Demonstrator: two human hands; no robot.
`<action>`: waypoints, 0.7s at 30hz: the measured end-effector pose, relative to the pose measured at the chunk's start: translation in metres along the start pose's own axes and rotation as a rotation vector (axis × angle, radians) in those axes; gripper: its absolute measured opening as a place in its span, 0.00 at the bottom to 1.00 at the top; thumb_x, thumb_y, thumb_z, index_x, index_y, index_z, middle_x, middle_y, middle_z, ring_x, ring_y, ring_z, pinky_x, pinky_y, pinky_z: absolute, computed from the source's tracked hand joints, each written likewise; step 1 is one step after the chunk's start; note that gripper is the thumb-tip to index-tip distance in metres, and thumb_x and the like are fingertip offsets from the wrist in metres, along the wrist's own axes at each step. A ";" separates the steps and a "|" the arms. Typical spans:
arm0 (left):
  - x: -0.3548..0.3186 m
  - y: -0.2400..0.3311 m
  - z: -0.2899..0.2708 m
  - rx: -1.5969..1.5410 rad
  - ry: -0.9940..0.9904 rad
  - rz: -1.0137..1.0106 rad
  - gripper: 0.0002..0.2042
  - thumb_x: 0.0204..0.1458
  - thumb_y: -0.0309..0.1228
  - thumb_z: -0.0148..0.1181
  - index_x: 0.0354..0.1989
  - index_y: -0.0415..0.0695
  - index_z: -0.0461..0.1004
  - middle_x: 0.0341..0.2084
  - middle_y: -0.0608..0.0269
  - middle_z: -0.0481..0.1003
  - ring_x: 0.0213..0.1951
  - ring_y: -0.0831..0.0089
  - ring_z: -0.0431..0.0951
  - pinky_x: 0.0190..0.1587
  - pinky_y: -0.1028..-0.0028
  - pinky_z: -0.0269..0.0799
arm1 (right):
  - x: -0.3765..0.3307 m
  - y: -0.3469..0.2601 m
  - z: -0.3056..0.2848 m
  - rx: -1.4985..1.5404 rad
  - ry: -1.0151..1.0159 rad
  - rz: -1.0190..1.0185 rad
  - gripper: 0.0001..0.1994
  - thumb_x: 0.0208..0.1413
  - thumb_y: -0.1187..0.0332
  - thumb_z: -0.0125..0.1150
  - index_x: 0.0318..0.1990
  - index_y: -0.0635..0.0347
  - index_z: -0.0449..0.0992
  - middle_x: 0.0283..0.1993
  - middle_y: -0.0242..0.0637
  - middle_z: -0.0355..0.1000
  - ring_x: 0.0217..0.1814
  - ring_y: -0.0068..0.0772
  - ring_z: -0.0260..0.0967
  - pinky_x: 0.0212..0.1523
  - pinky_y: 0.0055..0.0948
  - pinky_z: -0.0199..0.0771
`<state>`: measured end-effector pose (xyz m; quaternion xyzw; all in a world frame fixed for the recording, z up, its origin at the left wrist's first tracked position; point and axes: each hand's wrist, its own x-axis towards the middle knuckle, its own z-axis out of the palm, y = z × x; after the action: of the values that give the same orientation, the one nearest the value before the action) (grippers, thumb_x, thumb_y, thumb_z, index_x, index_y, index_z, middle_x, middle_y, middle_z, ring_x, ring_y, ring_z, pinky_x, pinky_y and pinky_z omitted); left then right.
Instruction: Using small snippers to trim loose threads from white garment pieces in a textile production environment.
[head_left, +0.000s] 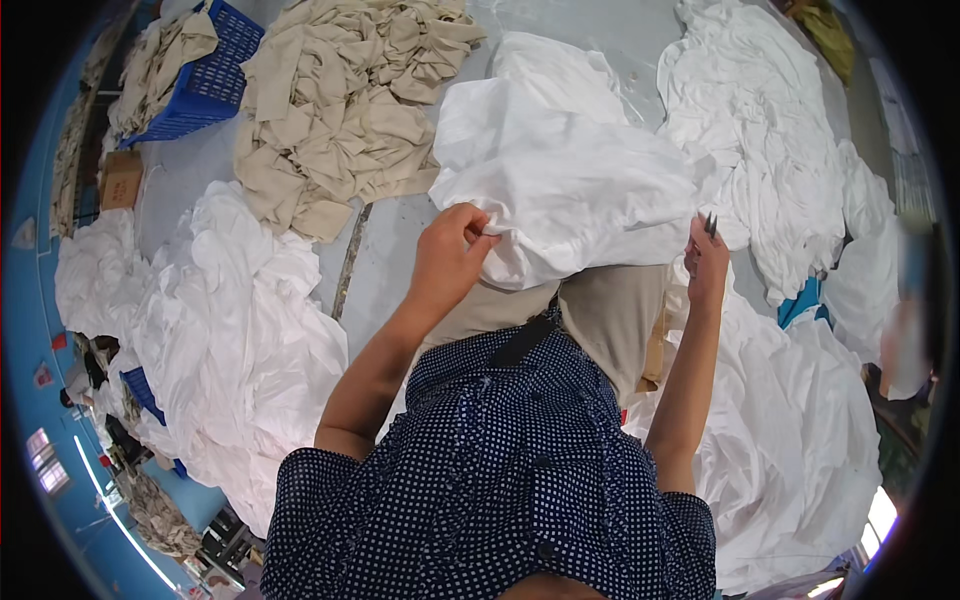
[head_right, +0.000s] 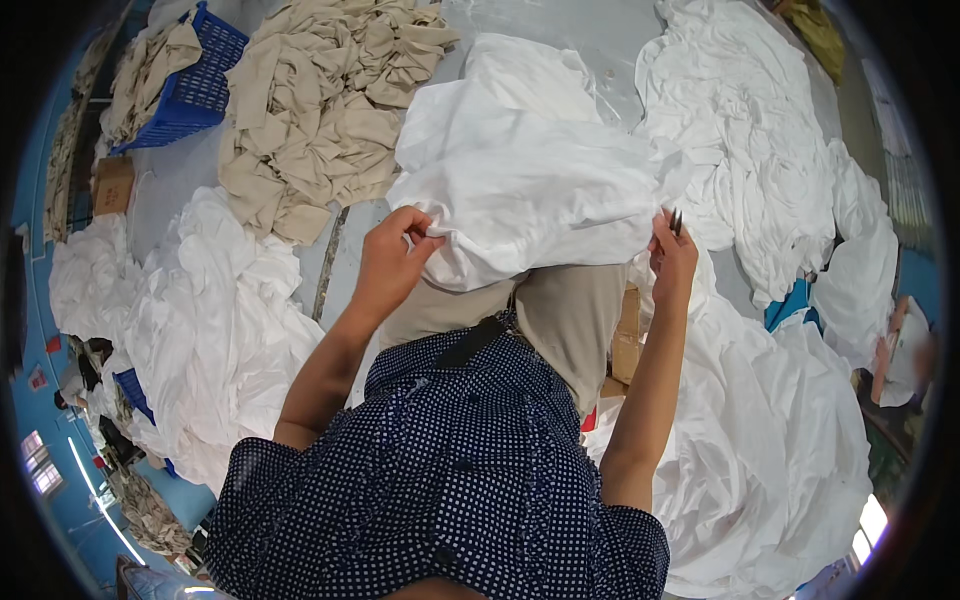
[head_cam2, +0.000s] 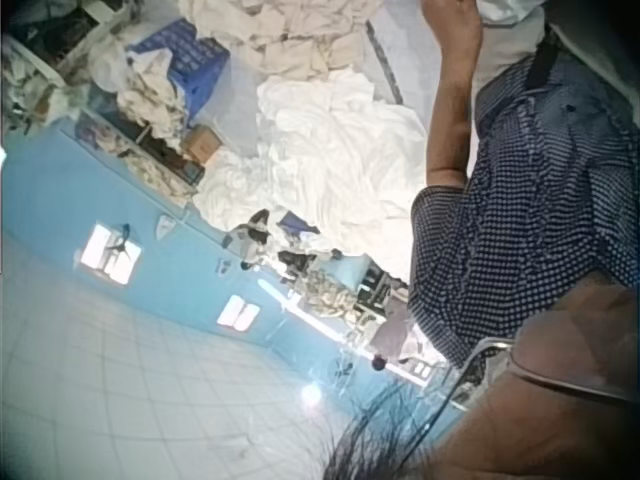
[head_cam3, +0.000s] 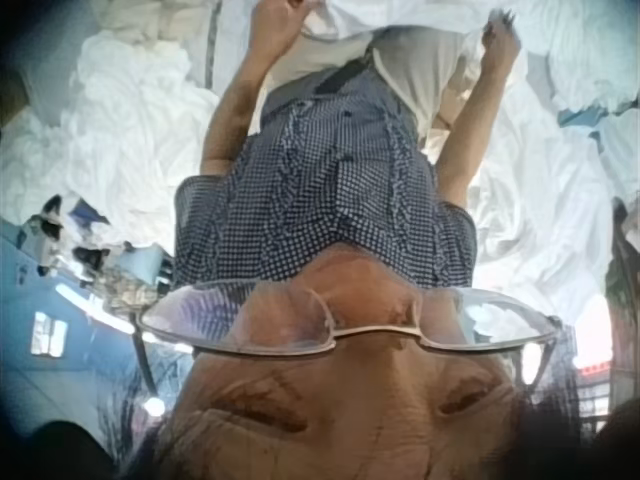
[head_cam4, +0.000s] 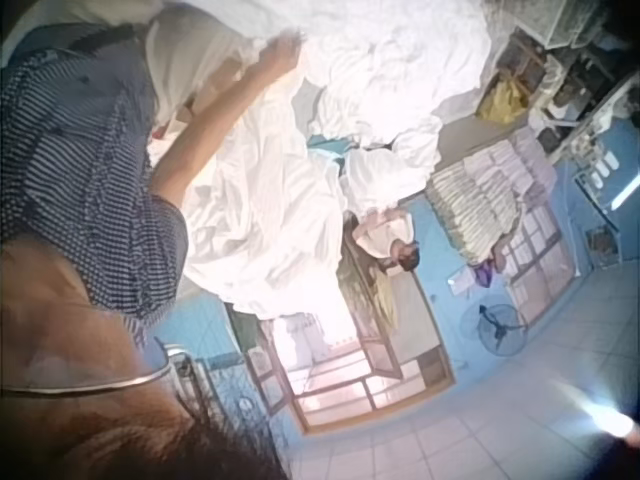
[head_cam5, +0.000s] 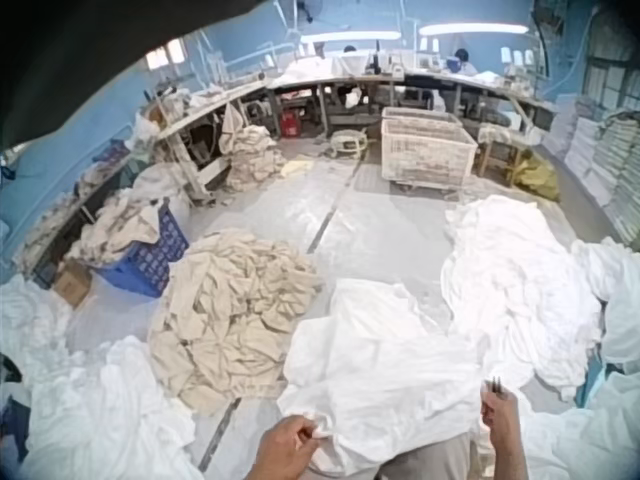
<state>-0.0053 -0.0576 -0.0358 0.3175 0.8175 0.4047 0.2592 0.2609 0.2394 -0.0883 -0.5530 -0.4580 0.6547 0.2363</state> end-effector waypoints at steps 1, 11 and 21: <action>0.005 0.002 -0.007 0.001 -0.003 0.006 0.13 0.49 0.23 0.68 0.44 0.39 0.77 0.34 0.60 0.78 0.34 0.74 0.75 0.40 0.74 0.73 | 0.009 0.006 -0.003 0.004 0.004 -0.003 0.14 0.60 0.66 0.65 0.51 0.62 0.79 0.26 0.22 0.67 0.23 0.11 0.55 0.23 0.17 0.49; 0.127 0.104 -0.131 0.263 0.827 0.702 0.05 0.58 0.24 0.62 0.39 0.41 0.71 0.26 0.60 0.76 0.27 0.65 0.77 0.33 0.69 0.73 | -0.005 -0.144 0.038 0.110 0.043 -0.945 0.06 0.65 0.76 0.59 0.47 0.66 0.77 0.37 0.29 0.73 0.35 0.18 0.64 0.36 0.16 0.61; 0.042 0.034 -0.002 0.240 0.073 0.625 0.16 0.56 0.27 0.70 0.50 0.42 0.72 0.31 0.58 0.78 0.28 0.66 0.77 0.32 0.70 0.74 | -0.008 -0.047 -0.040 -0.634 0.401 -0.481 0.12 0.59 0.71 0.67 0.49 0.61 0.80 0.25 0.21 0.69 0.28 0.14 0.62 0.33 0.17 0.64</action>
<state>-0.0245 -0.0121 -0.0137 0.5663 0.7311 0.3767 0.0539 0.2915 0.2681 -0.0426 -0.5916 -0.6970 0.2883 0.2848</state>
